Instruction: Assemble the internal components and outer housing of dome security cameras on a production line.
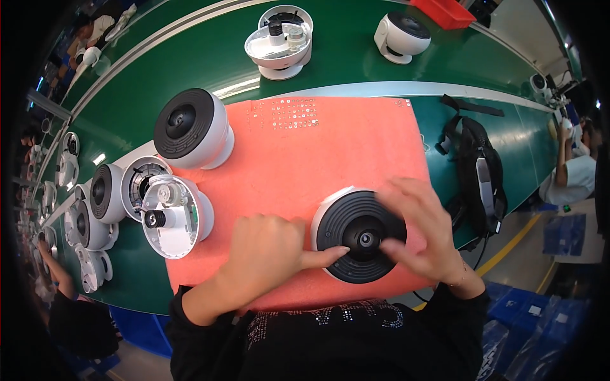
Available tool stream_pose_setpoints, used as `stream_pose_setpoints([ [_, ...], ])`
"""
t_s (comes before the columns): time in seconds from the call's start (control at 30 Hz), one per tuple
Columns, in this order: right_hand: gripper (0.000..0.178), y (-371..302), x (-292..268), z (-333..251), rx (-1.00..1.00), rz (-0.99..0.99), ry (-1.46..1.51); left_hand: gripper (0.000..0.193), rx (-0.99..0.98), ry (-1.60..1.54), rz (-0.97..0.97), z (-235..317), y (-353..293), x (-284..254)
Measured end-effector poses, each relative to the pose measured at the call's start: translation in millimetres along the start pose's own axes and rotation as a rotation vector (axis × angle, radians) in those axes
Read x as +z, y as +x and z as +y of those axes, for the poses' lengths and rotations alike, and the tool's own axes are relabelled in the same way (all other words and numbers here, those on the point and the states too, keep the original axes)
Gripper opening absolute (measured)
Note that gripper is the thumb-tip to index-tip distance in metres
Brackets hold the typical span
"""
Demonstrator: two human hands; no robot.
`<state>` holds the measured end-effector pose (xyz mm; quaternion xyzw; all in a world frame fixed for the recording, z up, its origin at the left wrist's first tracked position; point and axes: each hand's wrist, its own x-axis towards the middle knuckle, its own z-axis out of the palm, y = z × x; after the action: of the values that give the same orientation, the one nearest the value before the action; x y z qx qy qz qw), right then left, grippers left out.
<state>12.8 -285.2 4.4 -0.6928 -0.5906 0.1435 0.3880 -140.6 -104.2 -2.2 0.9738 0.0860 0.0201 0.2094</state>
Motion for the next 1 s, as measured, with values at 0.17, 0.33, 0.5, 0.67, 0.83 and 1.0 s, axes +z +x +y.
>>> stream_pose_setpoints([
  [0.17, 0.052, -8.7, 21.1, 23.0, 0.582, -0.142, 0.769, 0.059, -0.141, -0.89, -0.171, -5.7, -5.1, 33.3],
  [0.33, 0.073, 5.5, 8.2, 1.1, 0.448, -0.025, 0.636, 0.082, -0.001, -0.983, 0.124, 4.5, -5.1, 21.1],
  [0.5, 0.071, 37.3, 16.0, 10.1, 0.108, 0.203, 0.333, 0.083, 0.132, -0.72, 0.311, 1.2, 5.5, 2.7],
  [0.67, 0.064, 73.4, 8.5, 8.0, 0.111, 0.247, 0.3, 0.083, -0.013, -0.875, 0.315, -8.8, 21.2, -16.4],
  [0.83, 0.096, 87.3, -0.7, -10.9, 0.038, 0.19, 0.692, 0.067, 0.124, -1.547, 0.603, -39.4, 43.1, -7.8],
  [1.0, 0.107, 105.7, 18.5, -49.3, -0.169, 0.324, 0.367, 0.065, 0.383, -1.819, 1.017, -62.5, 70.3, 7.8],
])
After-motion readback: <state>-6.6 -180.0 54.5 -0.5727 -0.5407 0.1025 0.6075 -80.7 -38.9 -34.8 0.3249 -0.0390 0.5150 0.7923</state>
